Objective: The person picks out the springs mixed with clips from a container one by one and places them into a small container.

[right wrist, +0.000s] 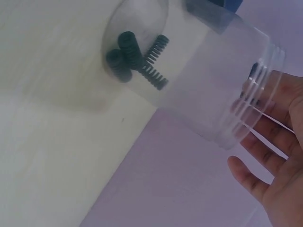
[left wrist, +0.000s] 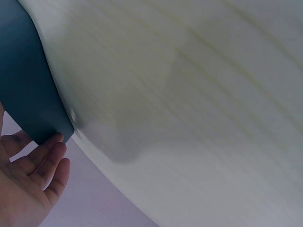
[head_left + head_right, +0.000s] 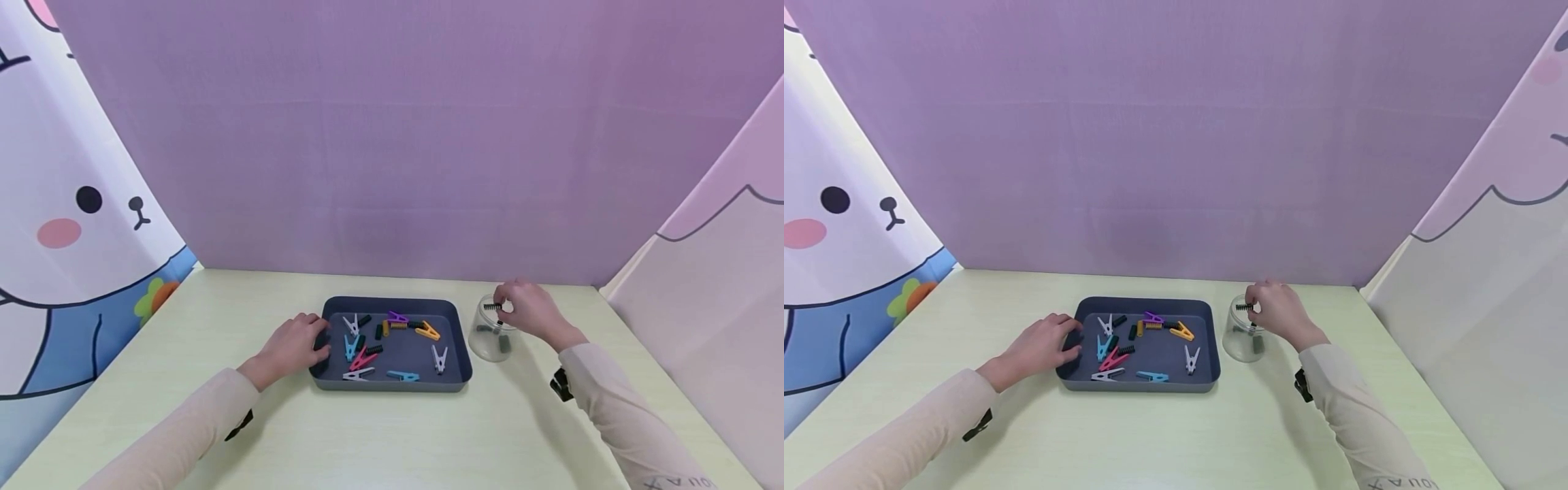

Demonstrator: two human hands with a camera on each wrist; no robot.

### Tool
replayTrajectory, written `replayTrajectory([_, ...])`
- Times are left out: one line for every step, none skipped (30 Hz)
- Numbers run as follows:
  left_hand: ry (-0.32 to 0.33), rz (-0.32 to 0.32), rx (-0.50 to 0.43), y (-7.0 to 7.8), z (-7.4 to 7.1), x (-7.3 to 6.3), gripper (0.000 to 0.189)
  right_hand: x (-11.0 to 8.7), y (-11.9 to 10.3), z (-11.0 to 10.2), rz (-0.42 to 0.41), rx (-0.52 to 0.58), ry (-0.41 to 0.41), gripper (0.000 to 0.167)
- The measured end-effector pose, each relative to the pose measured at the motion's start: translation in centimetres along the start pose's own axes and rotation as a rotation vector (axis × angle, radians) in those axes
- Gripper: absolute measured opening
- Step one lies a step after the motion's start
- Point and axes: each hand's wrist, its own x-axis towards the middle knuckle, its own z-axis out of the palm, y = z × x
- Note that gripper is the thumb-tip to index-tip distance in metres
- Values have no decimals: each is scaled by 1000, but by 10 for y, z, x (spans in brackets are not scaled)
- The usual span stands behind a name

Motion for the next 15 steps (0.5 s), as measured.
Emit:
replayTrajectory([1, 0, 0, 0, 0, 0, 40, -1, 0, 1, 0, -3, -7, 11])
replayTrajectory([2, 1, 1, 0, 0, 0, 40, -1, 0, 2, 3, -5, -18, 11])
replayTrajectory([3, 0, 0, 0, 0, 0, 40, -2, 0, 2, 7, -6, -30, 11])
replayTrajectory([4, 0, -1, 0, 0, 0, 39, -2, 0, 3, 10, -5, -40, 11])
replayTrajectory([4, 0, -3, 0, 0, 0, 39, -2, 0, 3, 14, -6, -48, 11])
replayTrajectory([4, -1, -4, 0, 0, 0, 39, -2, 0, 3, 14, -5, -54, 11])
replayTrajectory([2, -3, -6, 0, 0, 0, 39, -2, 0, 4, 17, -7, -59, 11])
replayTrajectory([1, -4, -7, 0, 0, 0, 39, -2, 0, 4, 19, -6, -62, 11])
replayTrajectory([0, -5, -8, 1, 0, 0, 39, -2, 0, 4, 20, -6, -63, 11])
replayTrajectory([-1, -6, -9, 1, 0, 0, 40, -2, 0, 5, 18, -7, -63, 11])
replayTrajectory([-1, -7, -9, 1, 0, 0, 40, -1, 1, 5, 18, -8, -63, 10])
replayTrajectory([-1, -7, -10, 1, 0, -1, 40, -1, 1, 5, 17, -7, -65, 10])
replayTrajectory([0, -7, -11, 1, 0, -1, 40, -1, 1, 5, 20, -8, -66, 10])
replayTrajectory([1, -7, -10, 0, 0, -1, 40, -1, 1, 5, 19, -8, -67, 10])
replayTrajectory([2, -7, -10, 0, 0, -1, 40, -1, 0, 5, 19, -7, -68, 10])
